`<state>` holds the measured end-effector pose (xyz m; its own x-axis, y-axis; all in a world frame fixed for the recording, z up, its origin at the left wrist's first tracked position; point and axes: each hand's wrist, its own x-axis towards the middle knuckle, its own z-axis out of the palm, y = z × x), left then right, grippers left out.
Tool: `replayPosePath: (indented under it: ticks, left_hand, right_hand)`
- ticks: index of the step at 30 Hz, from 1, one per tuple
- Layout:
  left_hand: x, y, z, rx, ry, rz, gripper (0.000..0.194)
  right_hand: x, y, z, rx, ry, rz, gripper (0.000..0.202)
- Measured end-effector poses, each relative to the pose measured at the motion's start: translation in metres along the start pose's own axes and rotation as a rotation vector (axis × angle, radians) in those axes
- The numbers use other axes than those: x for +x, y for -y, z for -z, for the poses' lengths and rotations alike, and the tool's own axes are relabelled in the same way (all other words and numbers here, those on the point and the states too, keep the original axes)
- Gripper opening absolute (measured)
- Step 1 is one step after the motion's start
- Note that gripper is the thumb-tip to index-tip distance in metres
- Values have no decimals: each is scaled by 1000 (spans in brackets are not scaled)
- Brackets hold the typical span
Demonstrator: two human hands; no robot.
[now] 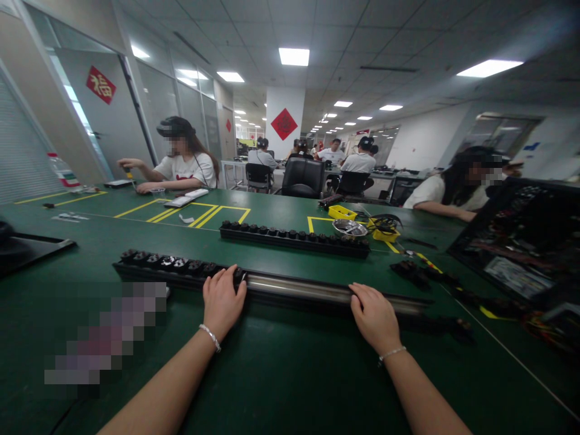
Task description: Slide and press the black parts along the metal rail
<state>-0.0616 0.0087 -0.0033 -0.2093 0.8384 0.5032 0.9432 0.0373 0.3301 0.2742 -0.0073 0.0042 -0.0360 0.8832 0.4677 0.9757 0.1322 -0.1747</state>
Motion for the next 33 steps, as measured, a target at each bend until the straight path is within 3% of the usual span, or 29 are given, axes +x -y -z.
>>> replayPosePath:
  ticks: [33]
  left_hand:
    - [0, -2, -1, -96, 44, -29, 42]
  right_hand:
    - [0, -1, -1, 13, -19, 8, 40]
